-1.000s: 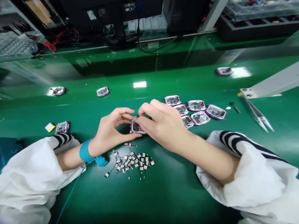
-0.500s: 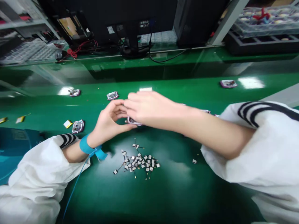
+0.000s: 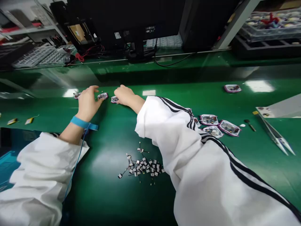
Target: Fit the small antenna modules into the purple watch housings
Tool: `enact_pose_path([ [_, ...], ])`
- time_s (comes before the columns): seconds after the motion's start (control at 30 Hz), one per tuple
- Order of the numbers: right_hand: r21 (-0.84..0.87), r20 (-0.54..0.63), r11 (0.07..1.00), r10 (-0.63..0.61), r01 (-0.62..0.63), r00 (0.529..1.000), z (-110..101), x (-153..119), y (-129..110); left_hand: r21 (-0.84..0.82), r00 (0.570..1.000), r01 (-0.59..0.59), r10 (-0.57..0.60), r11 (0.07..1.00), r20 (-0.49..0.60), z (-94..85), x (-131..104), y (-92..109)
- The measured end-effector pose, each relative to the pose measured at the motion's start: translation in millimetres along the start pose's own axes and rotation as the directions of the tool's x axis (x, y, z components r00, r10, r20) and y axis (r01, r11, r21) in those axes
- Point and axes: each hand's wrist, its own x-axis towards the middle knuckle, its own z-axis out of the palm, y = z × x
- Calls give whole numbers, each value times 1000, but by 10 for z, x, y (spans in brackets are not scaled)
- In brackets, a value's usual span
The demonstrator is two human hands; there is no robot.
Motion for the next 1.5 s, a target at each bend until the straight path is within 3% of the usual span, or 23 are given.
enact_pose_path([
  [0.07,-23,-5,999,29,-29,1000,-125,-107,39,-22,987,-82,84,996,138,-45,-241,447],
  [0.1,-36,-6,998,52,-52,999,-197,-193,67,-60,954,-148,159,987,254,-53,-381,660],
  [0.17,-56,-3,993,101,-101,995,-334,-427,122,-142,786,-303,331,943,522,-28,-660,990],
  [0.23,-51,24,991,129,-128,991,-427,-732,156,-205,659,-406,441,891,610,48,-879,1153],
  [0.27,-27,42,994,110,-109,993,-447,-901,161,-205,622,-440,461,874,633,95,-954,1177],
  [0.33,15,55,995,100,-101,993,-431,-1239,152,-185,595,-494,485,850,641,181,-1033,1155],
  [0.47,102,29,990,98,-101,995,-253,-1763,98,-197,602,-511,513,836,612,229,-1023,1071],
  [0.53,158,-11,984,90,-87,996,-172,-1904,67,-202,648,-439,464,875,604,195,-990,1074],
  [0.67,271,2,954,135,-131,991,-113,-1998,12,-235,785,-264,350,935,510,141,-895,1141],
  [0.77,383,-42,917,140,-113,989,-99,-2005,7,-256,832,-282,368,925,415,206,-832,1194],
  [1.0,432,-169,900,150,-64,974,-46,-2036,67,-155,781,-433,455,888,427,442,-853,1215],
  [1.33,394,-162,914,174,-98,971,38,-2127,-18,-66,665,-596,539,800,517,384,-811,1209],
  [1.5,442,-144,887,213,-129,966,53,-2108,-12,-92,696,-569,539,817,474,369,-821,1201],
])
